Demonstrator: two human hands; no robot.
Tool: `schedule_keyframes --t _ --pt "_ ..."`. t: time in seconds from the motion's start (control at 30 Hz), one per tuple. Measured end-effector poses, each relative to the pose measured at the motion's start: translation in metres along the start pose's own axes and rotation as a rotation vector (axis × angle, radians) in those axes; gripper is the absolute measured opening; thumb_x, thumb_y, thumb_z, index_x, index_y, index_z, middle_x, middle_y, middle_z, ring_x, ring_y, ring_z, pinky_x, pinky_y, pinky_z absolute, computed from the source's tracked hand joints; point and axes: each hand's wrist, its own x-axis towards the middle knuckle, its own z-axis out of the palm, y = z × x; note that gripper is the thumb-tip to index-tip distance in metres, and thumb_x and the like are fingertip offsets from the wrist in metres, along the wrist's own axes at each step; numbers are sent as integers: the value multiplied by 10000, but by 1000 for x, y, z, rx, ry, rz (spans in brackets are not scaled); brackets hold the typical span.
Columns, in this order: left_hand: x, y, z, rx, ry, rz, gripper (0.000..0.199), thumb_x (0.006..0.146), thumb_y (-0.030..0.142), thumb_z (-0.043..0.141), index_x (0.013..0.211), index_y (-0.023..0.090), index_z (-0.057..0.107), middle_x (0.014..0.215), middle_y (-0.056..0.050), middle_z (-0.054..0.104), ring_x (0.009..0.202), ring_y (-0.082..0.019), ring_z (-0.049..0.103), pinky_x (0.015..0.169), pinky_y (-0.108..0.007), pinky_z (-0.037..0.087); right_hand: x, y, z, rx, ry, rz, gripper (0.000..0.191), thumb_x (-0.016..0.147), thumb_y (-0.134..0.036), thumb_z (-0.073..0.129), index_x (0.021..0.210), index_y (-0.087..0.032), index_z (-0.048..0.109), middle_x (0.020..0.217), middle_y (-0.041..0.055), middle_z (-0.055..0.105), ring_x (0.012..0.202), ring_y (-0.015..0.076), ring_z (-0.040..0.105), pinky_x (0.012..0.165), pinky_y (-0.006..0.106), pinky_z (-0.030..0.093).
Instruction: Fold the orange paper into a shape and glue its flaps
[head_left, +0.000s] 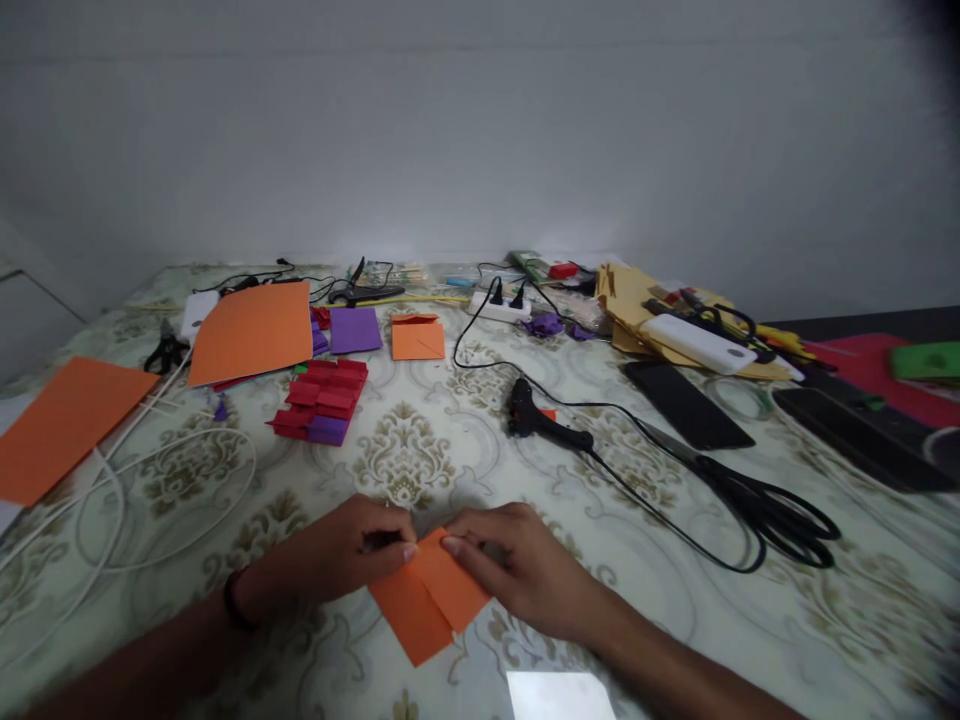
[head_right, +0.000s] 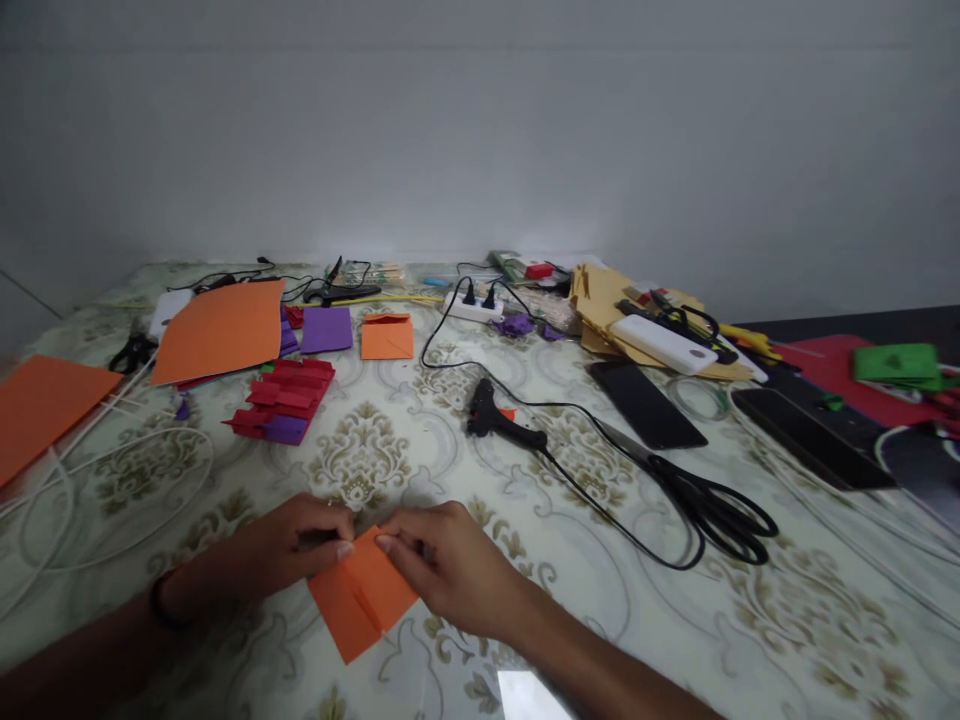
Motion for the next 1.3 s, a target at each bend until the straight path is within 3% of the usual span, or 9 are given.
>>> schedule_keyframes --t 0.13,0.4,0.67,1.03,1.3 --pt "0 5 -1 12 12 -27 211 949 239 553 757 176 614 669 39 544 662 -125 468 664 -247 359 1 -1 0 2 4 24 339 1056 -348 541 857 -174 753 620 -27 597 535 102 483 525 218 369" --pt "-1 9 -2 -14 26 -65 158 939 250 545 831 182 639 723 26 560 699 -142 493 658 -252 381 1 -2 -1 -6 -11 -1 320 1063 -327 529 877 -174 740 645 -25 613 555 98 515 555 212 391" --pt "1 4 1 -184 19 -81 72 878 225 580 855 171 623 765 26 571 676 -119 493 626 -226 390 0 0 1 -30 -39 0 307 1060 -328 527 945 -177 768 697 5 679 587 119 566 570 233 416" --pt "-1 2 -3 -144 -61 -124 71 847 213 618 853 162 666 744 24 600 690 -125 497 627 -222 389 0 -2 0 3 -42 13 301 1050 -330 548 965 -185 798 780 36 774 638 136 644 604 240 451" --pt "1 1 -3 -156 -61 -103 52 826 214 638 811 166 652 717 35 562 667 -119 459 614 -220 363 -1 -1 5 24 -63 57 328 1048 -369 547 907 -176 771 692 14 697 589 124 568 569 236 405"
